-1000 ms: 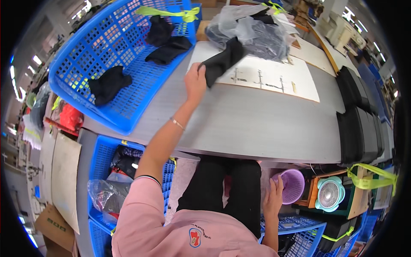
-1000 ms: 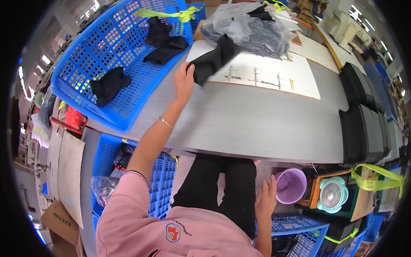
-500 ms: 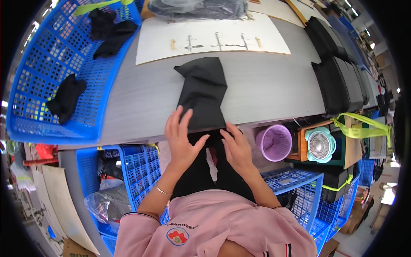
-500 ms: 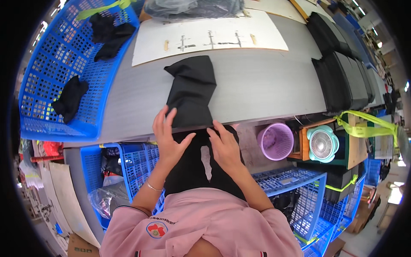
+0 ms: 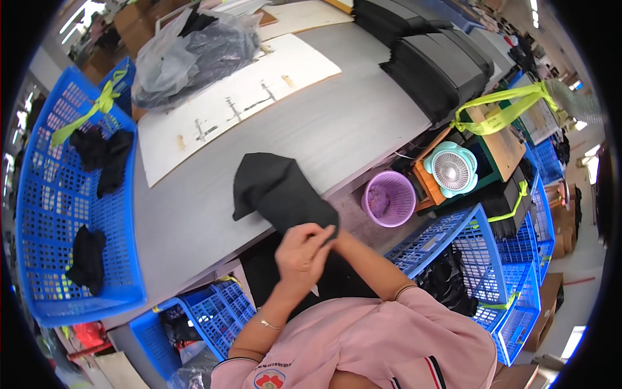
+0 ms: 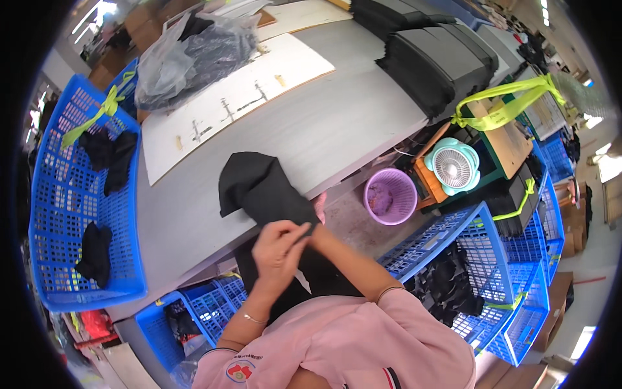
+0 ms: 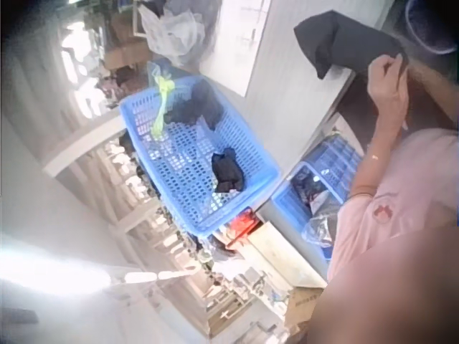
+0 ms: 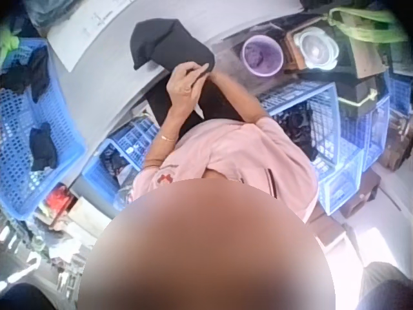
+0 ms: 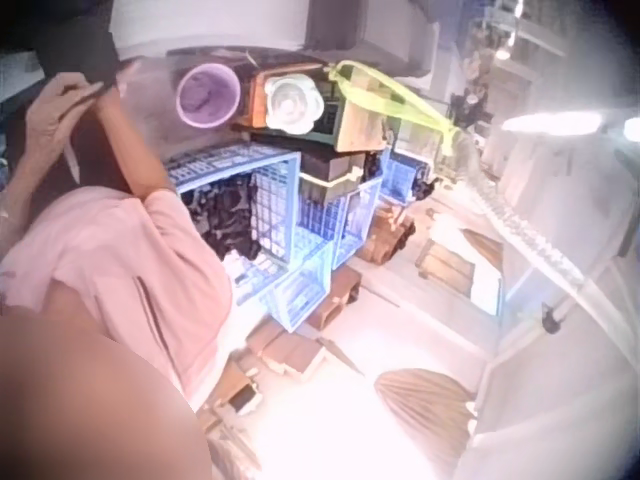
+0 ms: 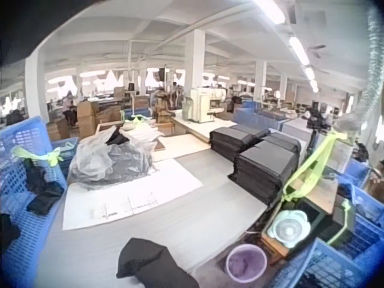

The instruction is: The person is inspecting, checking for defects, and stacking black fabric components in a manufacturing setting.

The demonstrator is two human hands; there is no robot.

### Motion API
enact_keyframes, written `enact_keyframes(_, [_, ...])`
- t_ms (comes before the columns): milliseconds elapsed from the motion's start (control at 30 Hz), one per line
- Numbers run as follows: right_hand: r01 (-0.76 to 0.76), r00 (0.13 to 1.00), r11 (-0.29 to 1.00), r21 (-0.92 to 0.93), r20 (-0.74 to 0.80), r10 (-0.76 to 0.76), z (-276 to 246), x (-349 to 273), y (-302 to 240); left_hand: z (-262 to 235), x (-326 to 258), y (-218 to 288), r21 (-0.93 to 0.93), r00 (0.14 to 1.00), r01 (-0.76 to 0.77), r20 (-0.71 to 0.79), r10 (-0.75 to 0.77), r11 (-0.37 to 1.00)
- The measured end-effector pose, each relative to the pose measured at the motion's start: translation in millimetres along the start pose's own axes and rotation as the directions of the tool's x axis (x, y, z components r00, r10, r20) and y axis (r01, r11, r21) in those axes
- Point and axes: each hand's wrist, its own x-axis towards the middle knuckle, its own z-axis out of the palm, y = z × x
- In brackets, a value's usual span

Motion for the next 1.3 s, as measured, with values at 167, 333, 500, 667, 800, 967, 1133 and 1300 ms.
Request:
enact_keyframes(167, [0.011, 0.941, 0.330, 0.944, -0.121, 0.315, -29, 35, 16, 24, -23, 22, -0.209, 0.996, 0.058, 0.080, -0.042, 0.976])
enact_keyframes(333, [0.173, 0.846, -0.099, 0.980, -0.096, 0.525, -32, 72, 4, 37, -39, 31, -0.335, 0.981, 0.164, 0.158, -0.116, 0.928])
enact_keyframes(500, [0.044, 0.968, -0.508, 0.860, 0.088, 0.234, -24, 61, 23, 42, -35, 49, -0.487, 0.967, 0.121, 0.253, 0.007, 0.865])
enact_keyframes(667, [0.353, 0.870, 0.106, 0.929, -0.368, 0.327, -10, 30, 9, 24, 6, -1, -0.408, 0.818, 0.487, -0.097, -0.567, 0.772])
enact_keyframes(800, [0.018, 0.863, 0.577, 0.816, -0.304, 0.403, 19, 3, -49, 17, 46, -63, -0.436, 0.799, 0.262, -0.403, -0.447, 0.861])
enact_keyframes(967, [-0.016, 0.982, 0.639, 0.769, -0.108, 0.155, 4, -57, -83, -49, 87, -121, -0.449, 0.616, 0.502, -0.414, -0.670, 0.739])
enact_keyframes(1133, [-0.248, 0.953, 0.318, 0.915, 0.173, 0.248, -11, -89, -60, -78, 81, -123, -0.475, 0.681, 0.296, -0.504, -0.532, 0.829])
enact_keyframes(1300, [-0.115, 0.861, 0.564, 0.818, -0.202, 0.467, -23, -62, -47, -45, 60, -52, -0.113, 0.801, 0.195, -0.555, -0.224, 0.974])
